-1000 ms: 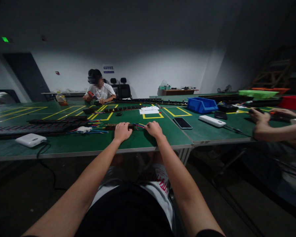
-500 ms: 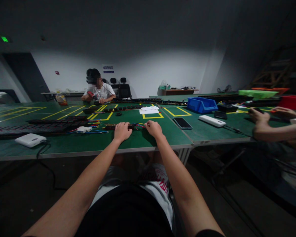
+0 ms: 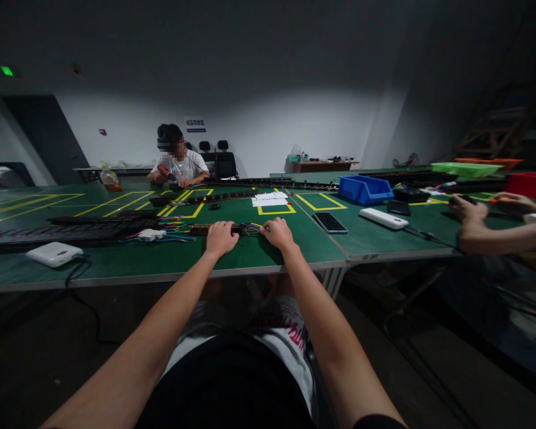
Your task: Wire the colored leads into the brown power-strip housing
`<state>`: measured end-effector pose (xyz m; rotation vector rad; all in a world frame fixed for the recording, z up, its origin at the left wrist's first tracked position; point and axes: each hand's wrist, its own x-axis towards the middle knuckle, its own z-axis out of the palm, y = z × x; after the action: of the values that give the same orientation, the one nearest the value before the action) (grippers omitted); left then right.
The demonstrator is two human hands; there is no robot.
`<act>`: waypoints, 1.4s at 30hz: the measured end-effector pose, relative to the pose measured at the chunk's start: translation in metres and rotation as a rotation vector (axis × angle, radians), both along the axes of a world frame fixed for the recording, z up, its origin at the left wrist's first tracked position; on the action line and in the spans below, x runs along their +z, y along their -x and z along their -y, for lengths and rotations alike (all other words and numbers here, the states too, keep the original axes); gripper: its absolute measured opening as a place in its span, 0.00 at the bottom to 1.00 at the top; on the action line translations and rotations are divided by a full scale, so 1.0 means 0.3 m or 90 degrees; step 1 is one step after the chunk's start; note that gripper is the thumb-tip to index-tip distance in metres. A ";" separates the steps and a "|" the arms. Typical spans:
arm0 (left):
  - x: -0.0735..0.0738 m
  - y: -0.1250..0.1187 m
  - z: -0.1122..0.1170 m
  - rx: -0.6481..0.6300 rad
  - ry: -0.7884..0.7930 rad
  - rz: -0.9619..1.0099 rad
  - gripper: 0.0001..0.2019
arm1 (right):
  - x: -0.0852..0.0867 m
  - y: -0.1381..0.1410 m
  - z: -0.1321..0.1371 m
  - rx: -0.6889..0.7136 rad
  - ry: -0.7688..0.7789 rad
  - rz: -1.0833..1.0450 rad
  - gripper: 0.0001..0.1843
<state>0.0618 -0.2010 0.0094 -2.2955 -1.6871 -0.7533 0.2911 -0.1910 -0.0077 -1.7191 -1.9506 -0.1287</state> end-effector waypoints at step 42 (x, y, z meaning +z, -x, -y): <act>-0.017 0.000 -0.015 0.003 -0.021 -0.011 0.18 | 0.034 0.011 0.009 -0.064 -0.070 -0.043 0.27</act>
<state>0.0617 -0.1964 0.0043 -2.2685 -1.6597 -0.7516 0.2877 -0.1937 0.0026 -1.7273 -1.7762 -0.2068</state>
